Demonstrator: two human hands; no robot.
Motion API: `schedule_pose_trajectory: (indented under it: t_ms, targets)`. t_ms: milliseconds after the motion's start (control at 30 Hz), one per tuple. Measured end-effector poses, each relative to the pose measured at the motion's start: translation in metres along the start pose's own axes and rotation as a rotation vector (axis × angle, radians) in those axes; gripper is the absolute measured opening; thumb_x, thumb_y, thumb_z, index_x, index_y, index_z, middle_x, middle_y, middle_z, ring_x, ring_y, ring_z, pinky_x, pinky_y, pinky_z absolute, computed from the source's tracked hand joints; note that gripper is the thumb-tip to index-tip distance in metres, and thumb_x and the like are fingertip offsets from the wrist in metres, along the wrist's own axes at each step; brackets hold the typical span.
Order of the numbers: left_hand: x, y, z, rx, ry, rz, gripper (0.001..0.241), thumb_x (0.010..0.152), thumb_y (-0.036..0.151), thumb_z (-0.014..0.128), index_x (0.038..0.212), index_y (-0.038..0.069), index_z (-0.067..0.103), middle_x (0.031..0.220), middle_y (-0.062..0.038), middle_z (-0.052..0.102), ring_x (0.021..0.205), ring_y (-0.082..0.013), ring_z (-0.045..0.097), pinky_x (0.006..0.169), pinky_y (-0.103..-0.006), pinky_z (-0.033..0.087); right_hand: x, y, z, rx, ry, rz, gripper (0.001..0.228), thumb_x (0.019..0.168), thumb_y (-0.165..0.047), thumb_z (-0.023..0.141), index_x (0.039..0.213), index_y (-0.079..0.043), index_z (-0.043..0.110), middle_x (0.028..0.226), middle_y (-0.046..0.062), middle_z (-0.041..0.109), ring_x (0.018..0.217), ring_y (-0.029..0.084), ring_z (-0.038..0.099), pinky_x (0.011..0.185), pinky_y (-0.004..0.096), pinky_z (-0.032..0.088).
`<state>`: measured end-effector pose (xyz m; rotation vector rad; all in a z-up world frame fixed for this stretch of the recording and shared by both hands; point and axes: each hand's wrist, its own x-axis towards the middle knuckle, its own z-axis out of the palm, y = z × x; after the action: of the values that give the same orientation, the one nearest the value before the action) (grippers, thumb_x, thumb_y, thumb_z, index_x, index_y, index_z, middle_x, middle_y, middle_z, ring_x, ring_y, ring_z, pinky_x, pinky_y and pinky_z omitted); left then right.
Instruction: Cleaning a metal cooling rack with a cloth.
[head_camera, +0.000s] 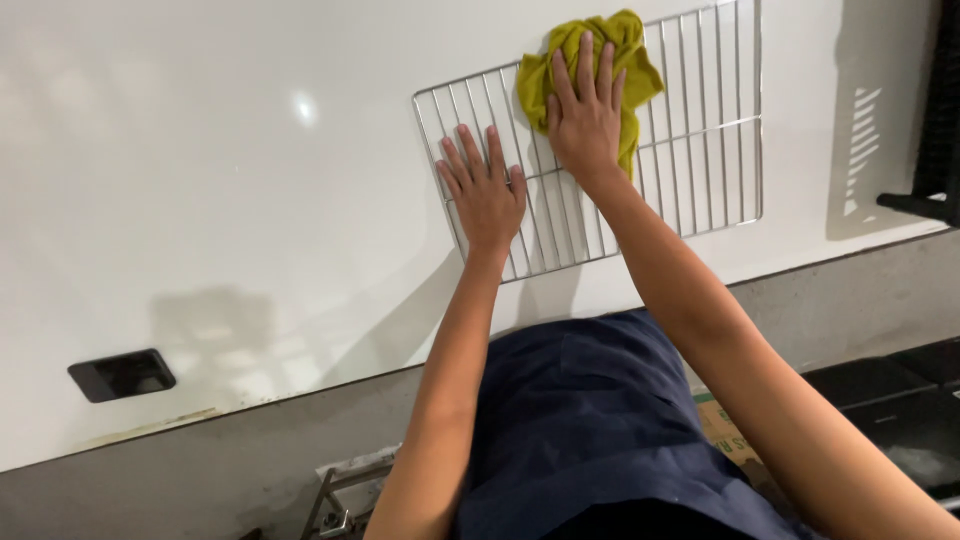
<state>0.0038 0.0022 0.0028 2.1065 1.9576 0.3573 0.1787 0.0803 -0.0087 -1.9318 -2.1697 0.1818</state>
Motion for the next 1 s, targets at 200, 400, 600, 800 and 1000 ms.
schedule_pose_trajectory:
  t_ms: [200,400,600,800,1000]
  targets:
    - [0.005,0.003,0.008,-0.007,0.079,-0.027,0.064,0.107,0.032,0.049,0.165,0.013,0.028,0.172,-0.021,0.010,0.159,-0.0454,0.006,0.129,-0.0630,0.009,-0.047,0.002,-0.032,0.079,-0.031,-0.050,0.061,0.097,-0.006,0.059,0.157,-0.010,0.052,0.164,0.025,0.039,0.151,0.047,0.035,0.121,0.061,0.034]
    - [0.002,0.001,0.011,0.038,0.121,-0.029,0.061,0.109,0.025,0.046,0.166,0.016,0.027,0.173,-0.017,0.012,0.161,-0.0420,0.008,0.131,-0.0605,0.010,-0.097,0.007,-0.072,0.187,-0.064,-0.042,0.049,0.084,-0.003,0.066,0.132,-0.012,0.073,0.142,0.016,0.061,0.125,0.039,0.058,0.105,0.052,0.050]
    - [0.005,0.000,0.012,0.052,0.047,0.006,0.060,0.110,0.024,0.044,0.167,0.013,0.028,0.174,-0.015,0.011,0.161,-0.0405,0.007,0.131,-0.0608,0.009,-0.130,0.032,-0.083,0.166,0.050,0.151,0.037,0.088,-0.008,0.069,0.124,-0.013,0.075,0.133,0.012,0.061,0.128,0.035,0.058,0.111,0.050,0.049]
    - [0.014,0.031,0.020,0.025,-0.028,-0.256,0.072,0.105,0.048,0.048,0.162,0.011,0.026,0.166,-0.035,0.005,0.155,-0.0520,0.003,0.122,-0.0692,0.005,-0.128,0.030,-0.047,-0.042,-0.076,0.103,0.053,0.110,-0.033,0.055,0.157,-0.009,0.051,0.166,0.028,0.026,0.152,0.053,0.019,0.120,0.070,0.016]
    - [0.009,0.028,0.027,0.100,0.239,-0.115,0.093,0.105,0.071,0.047,0.168,0.014,0.008,0.169,-0.030,-0.004,0.158,-0.0507,-0.002,0.126,-0.0689,0.004,-0.065,0.024,-0.040,0.048,-0.113,0.183,0.059,0.114,-0.039,0.047,0.161,-0.005,0.039,0.170,0.025,0.014,0.158,0.048,0.011,0.128,0.063,0.016]
